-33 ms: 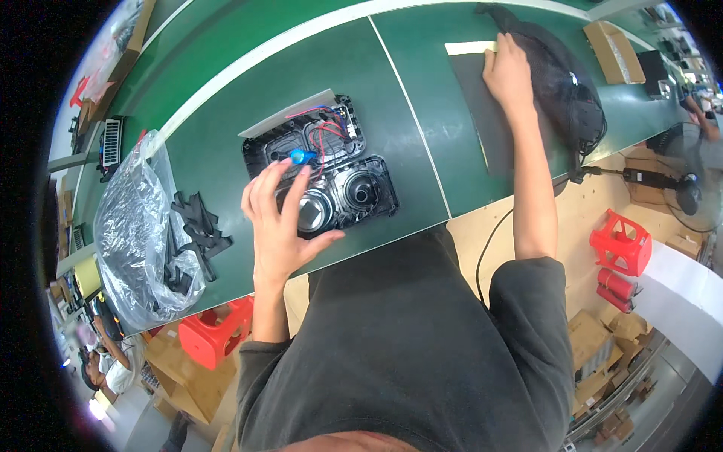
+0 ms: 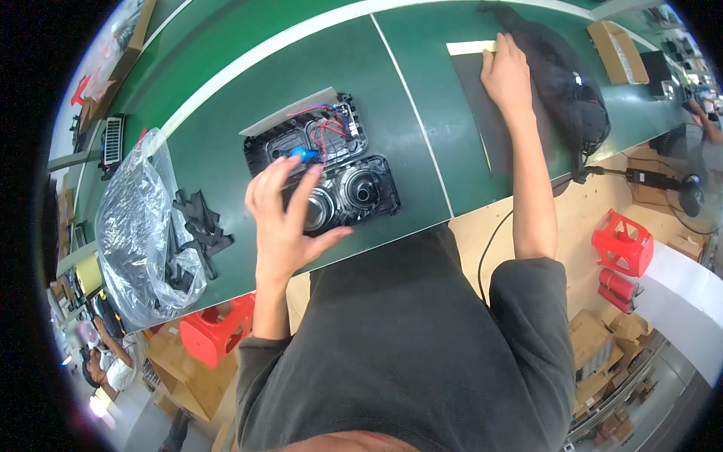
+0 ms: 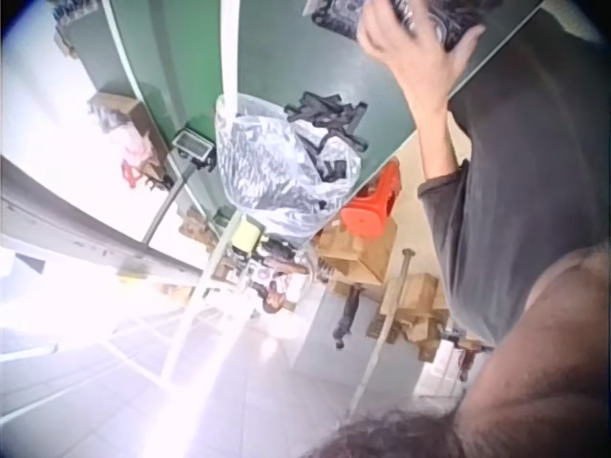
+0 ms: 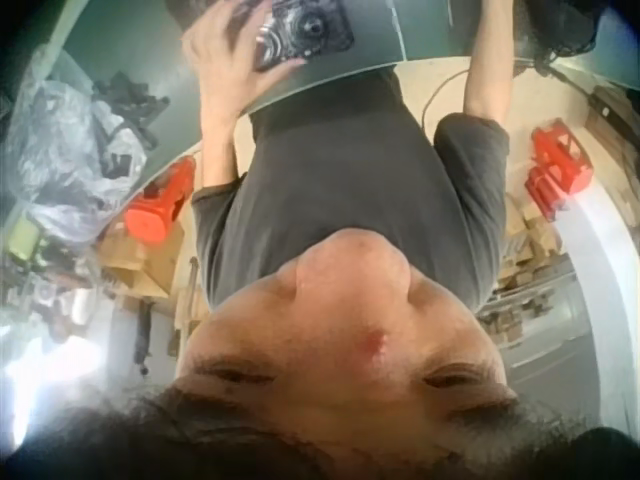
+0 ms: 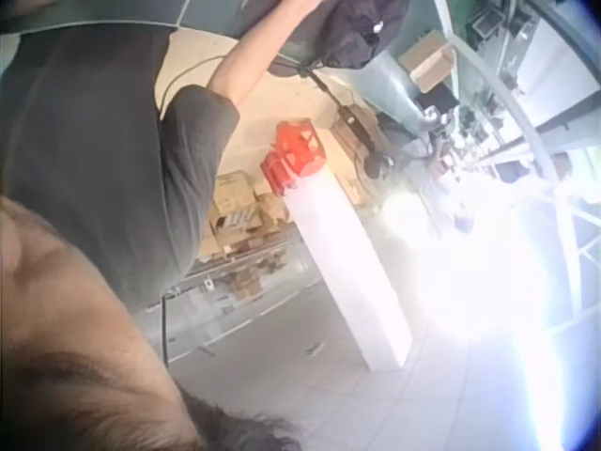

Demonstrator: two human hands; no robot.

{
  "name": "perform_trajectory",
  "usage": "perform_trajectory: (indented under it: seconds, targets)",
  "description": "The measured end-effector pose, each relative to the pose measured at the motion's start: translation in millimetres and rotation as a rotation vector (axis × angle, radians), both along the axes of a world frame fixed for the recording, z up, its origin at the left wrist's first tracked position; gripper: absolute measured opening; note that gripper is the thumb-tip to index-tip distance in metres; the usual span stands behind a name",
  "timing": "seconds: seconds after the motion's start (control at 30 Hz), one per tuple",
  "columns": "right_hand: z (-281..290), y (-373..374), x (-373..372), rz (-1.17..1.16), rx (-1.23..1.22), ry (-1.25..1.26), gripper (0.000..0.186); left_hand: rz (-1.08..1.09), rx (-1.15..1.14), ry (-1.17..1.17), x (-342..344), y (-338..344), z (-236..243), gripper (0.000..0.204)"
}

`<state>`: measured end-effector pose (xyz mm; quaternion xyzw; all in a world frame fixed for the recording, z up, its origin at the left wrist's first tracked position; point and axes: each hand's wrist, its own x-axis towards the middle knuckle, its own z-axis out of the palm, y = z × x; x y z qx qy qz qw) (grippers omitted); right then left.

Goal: Assembling or repairing an electronic device by connecting internal wires and seating components into a plastic casing.

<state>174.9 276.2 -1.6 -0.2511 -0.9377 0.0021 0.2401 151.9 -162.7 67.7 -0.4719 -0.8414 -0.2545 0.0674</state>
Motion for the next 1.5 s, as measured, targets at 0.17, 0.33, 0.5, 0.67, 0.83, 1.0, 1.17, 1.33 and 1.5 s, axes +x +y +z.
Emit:
perform_trajectory:
  seconds: [0.17,0.33,0.5,0.67,0.83,1.0,1.17,1.33,1.5]
  targets:
    - [-12,-19,14,0.138,-0.149,0.059,0.041,-0.362,0.001,-0.044,32,79,6,0.068]
    - [8,15,1,0.038,-0.415,0.051,0.031,-0.429,-0.27,0.129,79,145,-14,0.084]
    - [1,32,-6,0.153,-0.119,-0.072,0.027,-0.394,-0.216,0.05,102,175,-47,0.094]
    - [4,34,-2,0.254,-0.032,0.009,0.032,-0.417,-0.224,0.025,109,183,-60,0.099]
    - [13,34,17,0.212,-0.302,0.02,0.036,-0.417,-0.222,0.036,102,175,-59,0.098]
    - [12,40,21,0.112,-0.371,-0.08,0.036,-0.42,-0.196,0.021,99,169,-60,0.096]
    - [4,62,23,-0.023,-0.462,0.028,0.034,-0.429,-0.173,0.011,96,168,-60,0.095]
    - [3,64,26,0.14,-0.831,0.212,0.035,-0.435,-0.182,0.026,97,169,-61,0.095]
    - [8,27,29,0.029,-0.288,0.011,0.035,-0.447,-0.171,0.025,95,168,-60,0.092]
